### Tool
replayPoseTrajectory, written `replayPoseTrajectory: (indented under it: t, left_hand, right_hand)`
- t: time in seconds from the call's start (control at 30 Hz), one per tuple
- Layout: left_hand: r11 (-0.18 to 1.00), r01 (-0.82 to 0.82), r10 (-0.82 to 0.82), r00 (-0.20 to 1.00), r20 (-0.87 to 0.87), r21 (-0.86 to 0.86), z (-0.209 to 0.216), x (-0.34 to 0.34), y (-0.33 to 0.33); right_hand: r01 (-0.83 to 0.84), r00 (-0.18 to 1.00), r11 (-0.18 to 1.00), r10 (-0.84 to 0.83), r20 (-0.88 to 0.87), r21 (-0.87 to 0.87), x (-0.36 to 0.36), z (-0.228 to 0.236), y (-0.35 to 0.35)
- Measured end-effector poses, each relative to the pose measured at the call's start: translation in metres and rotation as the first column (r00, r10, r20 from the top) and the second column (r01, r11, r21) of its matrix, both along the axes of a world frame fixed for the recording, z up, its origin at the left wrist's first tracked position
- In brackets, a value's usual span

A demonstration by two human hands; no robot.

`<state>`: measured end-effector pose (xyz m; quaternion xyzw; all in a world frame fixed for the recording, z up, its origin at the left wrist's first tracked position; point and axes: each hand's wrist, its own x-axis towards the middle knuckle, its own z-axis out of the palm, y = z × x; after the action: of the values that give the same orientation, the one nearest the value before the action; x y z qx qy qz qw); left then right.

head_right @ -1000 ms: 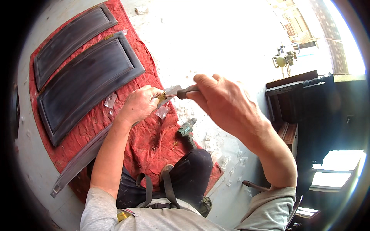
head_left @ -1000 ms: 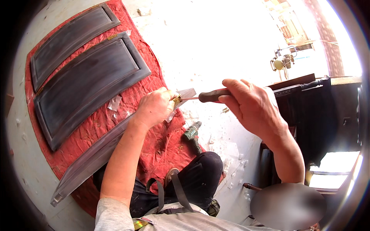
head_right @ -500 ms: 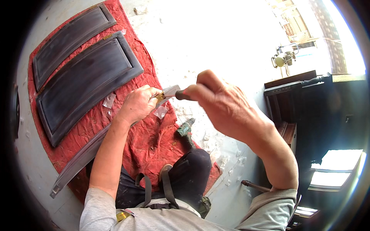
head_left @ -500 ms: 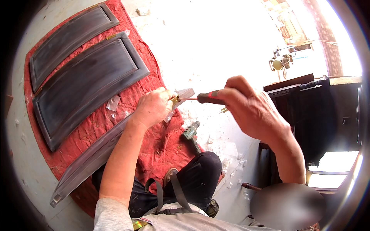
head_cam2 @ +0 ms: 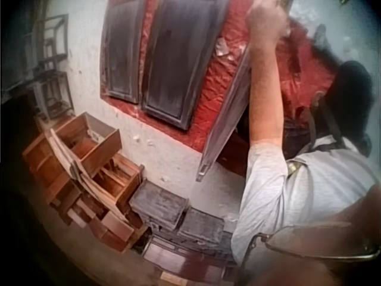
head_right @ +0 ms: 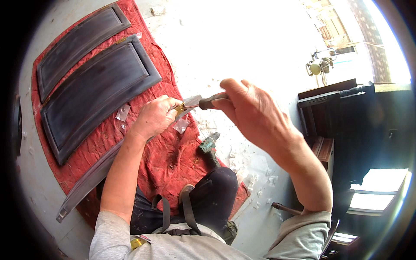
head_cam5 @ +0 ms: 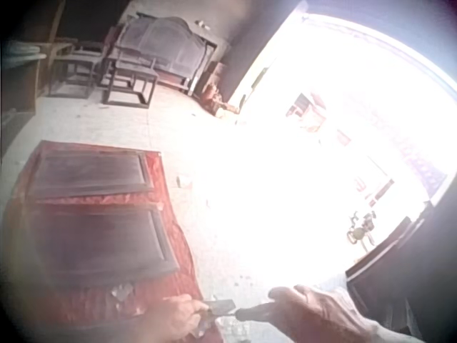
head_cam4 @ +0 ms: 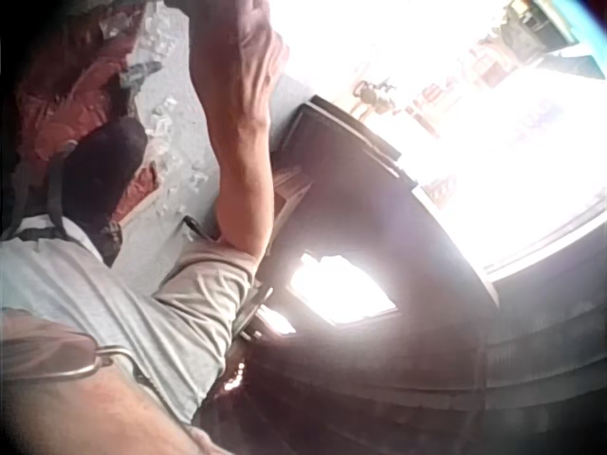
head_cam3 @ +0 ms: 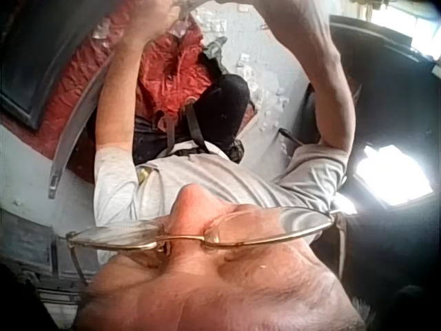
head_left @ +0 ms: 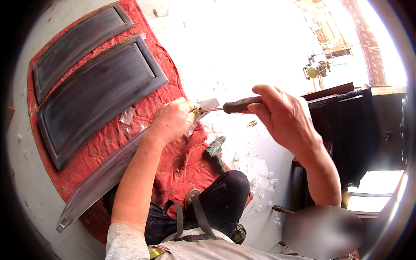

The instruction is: The person attaches brass hinges to dark wooden cabinet doors using a cordless drill and a manual screwdriver. They position the hinges, drill pilot holes, and secure the screws, working on multiple doors laid out on a red drop cloth.

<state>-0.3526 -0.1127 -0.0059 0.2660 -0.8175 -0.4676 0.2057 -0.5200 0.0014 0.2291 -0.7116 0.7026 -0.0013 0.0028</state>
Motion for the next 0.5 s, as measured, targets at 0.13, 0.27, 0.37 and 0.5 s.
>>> replayPoseTrajectory:
  t: [0.13,0.27,0.37,0.5]
  left_hand:
    - [1.0,0.005,-0.005,1.0,-0.002,-0.02,-0.002,0.001,-0.001]
    - [1.0,0.008,-0.008,1.0,0.0,0.011,0.0,0.001,-0.001]
    - [1.0,0.003,-0.003,1.0,-0.021,-0.008,0.0,0.0,0.001]
    - [1.0,-0.003,0.003,1.0,-0.003,-0.011,0.0,0.001,0.0]
  right_hand:
    - [-0.123,0.992,0.992,0.123,0.009,0.037,0.005,0.009,-0.003]
    - [0.064,0.998,0.997,-0.063,-0.028,0.052,0.015,0.001,0.002]
    - [-0.021,0.994,0.997,0.028,0.108,-0.069,0.006,0.002,0.002]
    - [-0.216,0.974,0.976,0.217,0.066,-0.02,0.013,0.006,-0.002]
